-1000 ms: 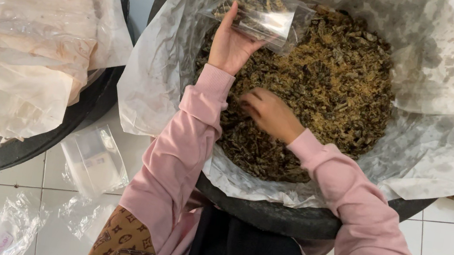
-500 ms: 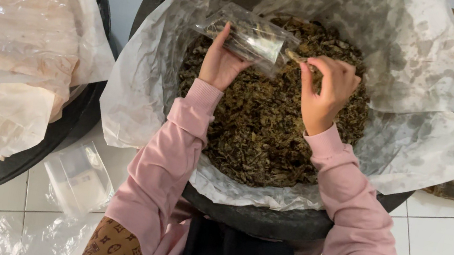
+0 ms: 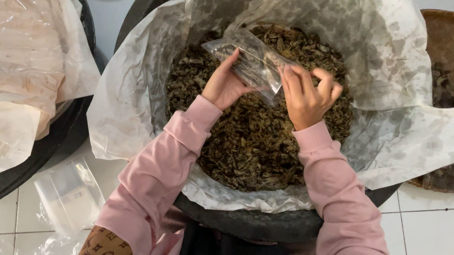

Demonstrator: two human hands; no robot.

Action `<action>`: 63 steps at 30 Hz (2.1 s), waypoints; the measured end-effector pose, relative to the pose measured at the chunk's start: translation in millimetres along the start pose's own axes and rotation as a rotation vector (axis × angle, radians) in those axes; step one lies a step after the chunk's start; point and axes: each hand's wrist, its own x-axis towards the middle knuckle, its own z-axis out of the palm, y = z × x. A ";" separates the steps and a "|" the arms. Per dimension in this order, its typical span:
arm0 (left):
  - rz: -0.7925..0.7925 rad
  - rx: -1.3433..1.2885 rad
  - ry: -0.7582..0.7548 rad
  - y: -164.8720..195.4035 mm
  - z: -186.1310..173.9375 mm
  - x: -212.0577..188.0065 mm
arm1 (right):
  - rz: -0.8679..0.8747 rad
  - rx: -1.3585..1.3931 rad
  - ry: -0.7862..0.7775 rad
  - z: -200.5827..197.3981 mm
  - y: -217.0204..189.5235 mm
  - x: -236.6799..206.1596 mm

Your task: The person sits on the floor beside a large paper-lined basin filled with dried fish and picks individual dried fish pieces by hand, placing them one at a time into a small clear plastic bag, pressing the contents down and continuing to fill the bag from the basin.

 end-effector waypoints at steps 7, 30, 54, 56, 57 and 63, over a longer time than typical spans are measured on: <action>0.021 -0.047 -0.037 -0.5 -6.7 1.0 | -0.177 -0.051 -0.097 4.7 -1.4 -7.0; 0.353 -0.156 0.094 61.6 -45.7 0.4 | 0.387 0.927 -0.901 70.2 -21.1 -54.1; 0.360 -0.112 0.099 67.8 -58.0 -3.8 | -0.434 0.943 -1.368 58.6 -98.9 -122.8; 0.356 -0.112 0.096 68.2 -58.6 -3.5 | -0.341 0.988 -1.479 58.3 -98.7 -119.6; 0.354 -0.114 0.099 68.3 -59.0 -3.3 | -0.292 1.010 -1.537 57.5 -98.5 -118.1; 0.340 -0.134 0.111 68.9 -61.3 -2.0 | -0.159 0.981 -1.607 56.7 -95.7 -111.7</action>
